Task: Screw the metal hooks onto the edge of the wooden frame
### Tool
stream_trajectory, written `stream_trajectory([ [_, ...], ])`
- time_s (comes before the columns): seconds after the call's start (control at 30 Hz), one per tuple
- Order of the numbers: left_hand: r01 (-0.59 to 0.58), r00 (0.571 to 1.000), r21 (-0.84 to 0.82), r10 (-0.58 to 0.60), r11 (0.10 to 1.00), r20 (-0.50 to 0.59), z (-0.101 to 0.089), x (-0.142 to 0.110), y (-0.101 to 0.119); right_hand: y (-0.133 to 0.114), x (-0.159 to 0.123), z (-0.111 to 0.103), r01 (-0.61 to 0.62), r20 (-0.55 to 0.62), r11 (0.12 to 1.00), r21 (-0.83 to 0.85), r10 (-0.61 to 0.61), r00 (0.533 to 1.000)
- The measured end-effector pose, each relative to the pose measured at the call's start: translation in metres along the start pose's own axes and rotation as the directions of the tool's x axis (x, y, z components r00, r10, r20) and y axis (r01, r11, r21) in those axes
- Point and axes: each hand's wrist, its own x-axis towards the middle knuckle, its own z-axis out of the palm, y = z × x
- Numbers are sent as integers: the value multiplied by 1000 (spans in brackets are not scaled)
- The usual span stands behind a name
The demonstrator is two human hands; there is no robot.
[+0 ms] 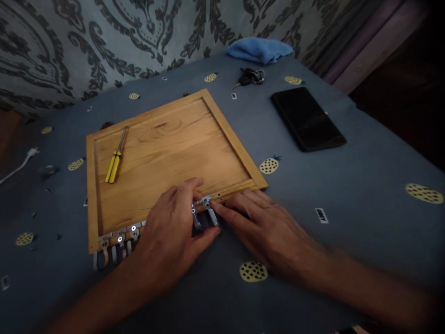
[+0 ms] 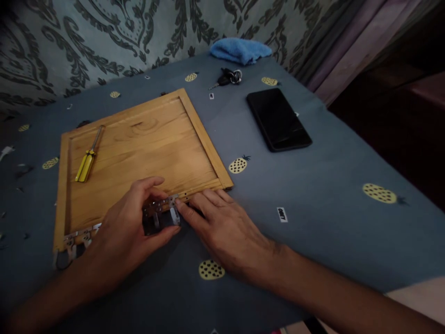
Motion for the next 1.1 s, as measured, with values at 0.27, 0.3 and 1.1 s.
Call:
stream_trajectory([
  [0.27,-30,1000,40,30,999,-7,0,0,-1,-1,1,1,8,25,999,34,-9,1000],
  [0.3,-34,999,46,35,998,-5,0,0,-1,-2,1,1,8,26,999,36,-9,1000],
  [1.1,-12,1000,47,11,999,6,-2,-1,-5,-7,0,9,28,-42,999,26,-27,999],
])
